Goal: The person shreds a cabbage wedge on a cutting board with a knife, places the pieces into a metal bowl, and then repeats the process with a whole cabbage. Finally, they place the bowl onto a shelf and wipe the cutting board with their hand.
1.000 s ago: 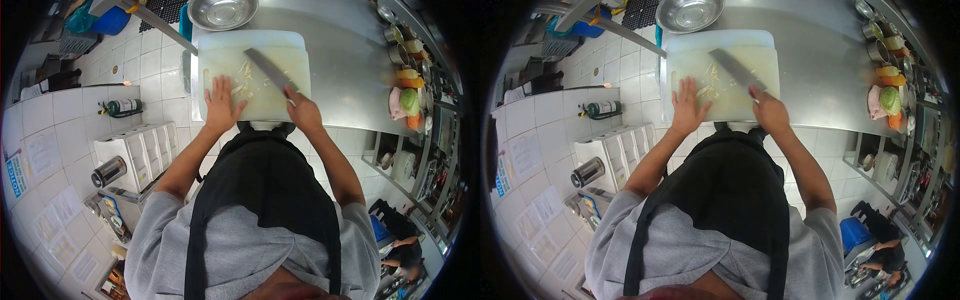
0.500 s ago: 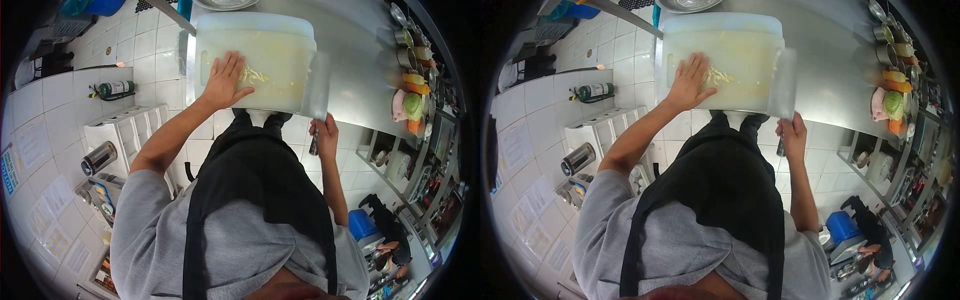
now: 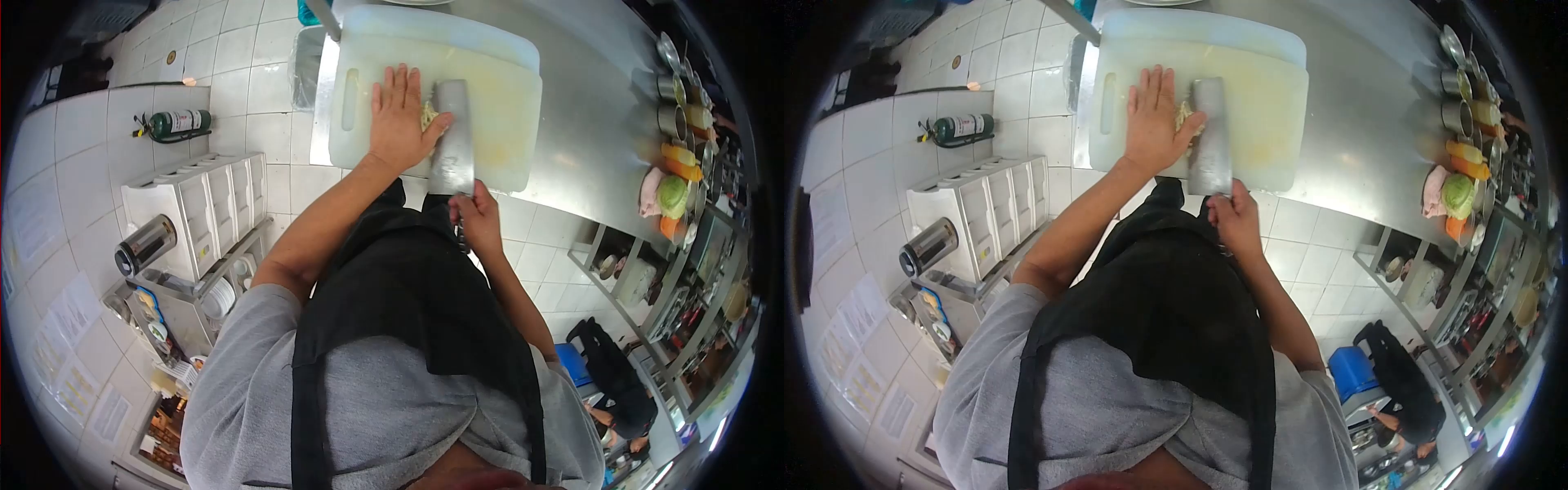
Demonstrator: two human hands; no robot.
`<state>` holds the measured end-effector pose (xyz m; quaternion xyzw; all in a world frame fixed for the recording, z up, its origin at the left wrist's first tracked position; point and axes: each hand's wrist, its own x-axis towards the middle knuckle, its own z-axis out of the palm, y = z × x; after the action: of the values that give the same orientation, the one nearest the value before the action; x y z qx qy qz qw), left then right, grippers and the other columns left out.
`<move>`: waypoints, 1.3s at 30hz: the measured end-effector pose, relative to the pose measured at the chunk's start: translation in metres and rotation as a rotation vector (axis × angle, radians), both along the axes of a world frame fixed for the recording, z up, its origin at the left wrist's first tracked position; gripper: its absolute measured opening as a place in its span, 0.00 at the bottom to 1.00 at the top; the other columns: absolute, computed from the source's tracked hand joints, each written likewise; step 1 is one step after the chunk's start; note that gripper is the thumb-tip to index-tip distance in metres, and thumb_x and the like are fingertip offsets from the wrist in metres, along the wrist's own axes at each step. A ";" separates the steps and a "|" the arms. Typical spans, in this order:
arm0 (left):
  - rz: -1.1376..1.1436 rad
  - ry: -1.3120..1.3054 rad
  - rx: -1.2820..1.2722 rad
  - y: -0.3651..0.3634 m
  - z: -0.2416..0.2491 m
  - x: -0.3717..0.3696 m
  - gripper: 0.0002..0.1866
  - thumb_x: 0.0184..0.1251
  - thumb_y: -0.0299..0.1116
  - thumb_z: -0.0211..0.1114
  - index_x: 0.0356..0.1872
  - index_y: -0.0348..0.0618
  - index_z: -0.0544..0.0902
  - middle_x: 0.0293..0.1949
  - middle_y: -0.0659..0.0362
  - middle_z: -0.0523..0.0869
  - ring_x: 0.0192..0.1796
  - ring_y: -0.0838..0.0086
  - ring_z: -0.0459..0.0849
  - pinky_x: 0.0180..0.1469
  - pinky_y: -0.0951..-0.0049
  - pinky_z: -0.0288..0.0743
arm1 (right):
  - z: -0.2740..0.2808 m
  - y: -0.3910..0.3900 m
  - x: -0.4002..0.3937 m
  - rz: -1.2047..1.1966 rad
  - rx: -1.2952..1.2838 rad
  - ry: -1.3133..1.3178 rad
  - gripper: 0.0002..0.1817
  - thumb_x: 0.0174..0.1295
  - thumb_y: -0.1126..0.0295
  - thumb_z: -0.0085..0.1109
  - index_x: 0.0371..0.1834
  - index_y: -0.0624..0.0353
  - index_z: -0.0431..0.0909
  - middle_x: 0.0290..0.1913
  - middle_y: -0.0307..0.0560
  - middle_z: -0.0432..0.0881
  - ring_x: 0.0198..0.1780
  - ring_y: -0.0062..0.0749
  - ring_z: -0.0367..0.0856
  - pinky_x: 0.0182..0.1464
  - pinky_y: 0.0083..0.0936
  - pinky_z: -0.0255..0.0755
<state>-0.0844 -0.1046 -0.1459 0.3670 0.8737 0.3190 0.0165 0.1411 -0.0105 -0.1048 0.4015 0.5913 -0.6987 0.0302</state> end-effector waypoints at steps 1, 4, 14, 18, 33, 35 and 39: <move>0.020 0.000 0.001 0.000 0.000 0.001 0.51 0.83 0.61 0.65 0.88 0.26 0.62 0.87 0.31 0.64 0.91 0.32 0.57 0.90 0.32 0.46 | -0.001 -0.007 -0.012 0.020 0.001 0.000 0.08 0.81 0.74 0.56 0.56 0.62 0.80 0.37 0.41 0.86 0.30 0.20 0.80 0.33 0.23 0.75; 0.084 -0.098 0.148 -0.005 -0.002 -0.003 0.44 0.87 0.51 0.60 0.88 0.25 0.62 0.89 0.30 0.61 0.93 0.34 0.52 0.91 0.33 0.42 | 0.002 -0.023 -0.047 0.196 -0.022 0.010 0.11 0.82 0.73 0.56 0.62 0.63 0.80 0.37 0.40 0.85 0.30 0.19 0.79 0.34 0.22 0.75; 0.482 -0.138 0.204 -0.098 -0.005 -0.195 0.39 0.92 0.52 0.54 0.90 0.35 0.64 0.90 0.32 0.60 0.92 0.31 0.53 0.89 0.30 0.48 | 0.075 -0.011 -0.121 0.507 0.217 0.098 0.10 0.77 0.73 0.59 0.55 0.62 0.84 0.32 0.39 0.83 0.28 0.20 0.78 0.33 0.23 0.71; 0.585 -0.219 -0.195 -0.113 -0.170 -0.306 0.40 0.91 0.61 0.50 0.87 0.38 0.70 0.87 0.30 0.66 0.90 0.35 0.60 0.89 0.43 0.56 | 0.055 0.019 -0.092 0.249 0.089 0.033 0.08 0.81 0.71 0.59 0.54 0.62 0.83 0.32 0.39 0.82 0.27 0.21 0.79 0.32 0.23 0.72; 0.162 -0.834 0.482 -0.181 -0.014 -0.212 0.32 0.94 0.53 0.53 0.82 0.38 0.80 0.74 0.51 0.89 0.70 0.67 0.90 0.77 0.67 0.72 | 0.021 0.067 -0.085 0.307 1.078 -0.240 0.31 0.74 0.68 0.65 0.79 0.60 0.74 0.63 0.64 0.83 0.64 0.66 0.85 0.63 0.56 0.81; 0.220 -0.706 0.424 -0.183 -0.002 -0.220 0.37 0.87 0.46 0.69 0.87 0.38 0.72 0.79 0.46 0.83 0.77 0.59 0.84 0.82 0.65 0.68 | 0.036 0.058 -0.078 0.371 1.098 -0.248 0.33 0.73 0.67 0.67 0.80 0.59 0.74 0.65 0.65 0.81 0.67 0.66 0.83 0.65 0.58 0.79; 0.283 -0.105 0.300 -0.142 0.091 -0.173 0.48 0.84 0.48 0.74 0.94 0.43 0.58 0.92 0.46 0.61 0.93 0.58 0.58 0.91 0.60 0.48 | 0.053 0.079 -0.050 0.373 1.178 -0.056 0.40 0.70 0.59 0.72 0.85 0.56 0.72 0.76 0.67 0.75 0.75 0.66 0.76 0.73 0.62 0.74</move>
<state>-0.2576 -0.2466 -0.0548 0.2218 0.8572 0.4632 -0.0380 0.0915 0.0683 -0.0520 0.2588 0.9369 -0.2272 -0.0596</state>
